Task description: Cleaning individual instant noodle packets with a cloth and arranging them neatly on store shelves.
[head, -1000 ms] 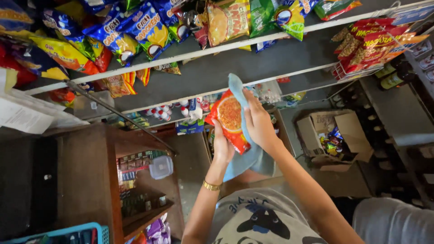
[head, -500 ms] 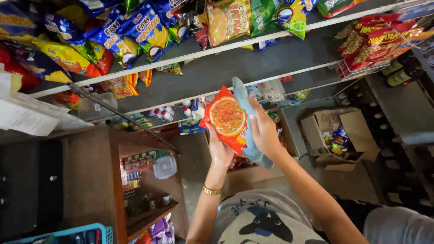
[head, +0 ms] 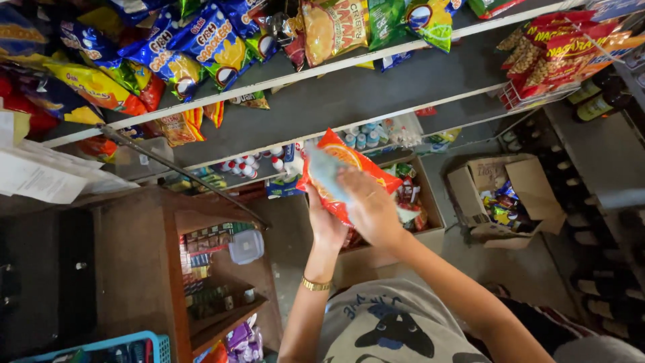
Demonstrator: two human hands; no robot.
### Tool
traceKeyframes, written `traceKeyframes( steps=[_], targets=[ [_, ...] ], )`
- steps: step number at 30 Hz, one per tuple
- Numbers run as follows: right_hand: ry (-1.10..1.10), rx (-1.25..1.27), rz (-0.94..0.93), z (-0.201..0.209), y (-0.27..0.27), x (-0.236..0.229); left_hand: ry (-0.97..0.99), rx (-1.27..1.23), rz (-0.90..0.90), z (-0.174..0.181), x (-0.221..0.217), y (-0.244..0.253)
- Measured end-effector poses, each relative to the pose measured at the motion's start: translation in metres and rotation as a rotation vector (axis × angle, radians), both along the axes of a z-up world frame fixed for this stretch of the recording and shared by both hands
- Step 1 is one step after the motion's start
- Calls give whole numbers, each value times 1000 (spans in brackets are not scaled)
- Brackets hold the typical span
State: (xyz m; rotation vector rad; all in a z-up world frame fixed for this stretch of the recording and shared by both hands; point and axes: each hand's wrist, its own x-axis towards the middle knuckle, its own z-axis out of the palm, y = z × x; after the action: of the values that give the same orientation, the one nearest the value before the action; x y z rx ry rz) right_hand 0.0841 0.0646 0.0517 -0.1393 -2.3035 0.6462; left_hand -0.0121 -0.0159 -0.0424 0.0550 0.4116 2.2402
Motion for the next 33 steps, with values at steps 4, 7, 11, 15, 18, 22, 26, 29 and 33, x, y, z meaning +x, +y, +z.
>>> traceKeyframes(
  steps=[4,7,11,15,18,22,26,29,33],
  targets=[
    [124,-103,-53,-12,31,9,-36,-27,7,53,-2,-3],
    [141,-212,-204,-16,48,15,-70,2,-4,72,-3,-10],
    [109,-405,-293,-33,66,22,-51,71,41,91,-9,-9],
    [102,-541,-24,-12,48,23,-16,133,113,76,-13,1],
    [121,-588,-9,5,45,18,22,173,115,86,-14,-2],
    [146,-569,-89,17,70,23,122,154,81,99,-33,-17],
    [117,-419,-155,37,88,26,441,-85,113,34,-57,-15],
    [64,-200,-170,85,83,21,461,-83,129,-29,-70,-4],
    [-51,64,-200,132,72,11,259,66,33,-2,-60,-1]
  ],
)
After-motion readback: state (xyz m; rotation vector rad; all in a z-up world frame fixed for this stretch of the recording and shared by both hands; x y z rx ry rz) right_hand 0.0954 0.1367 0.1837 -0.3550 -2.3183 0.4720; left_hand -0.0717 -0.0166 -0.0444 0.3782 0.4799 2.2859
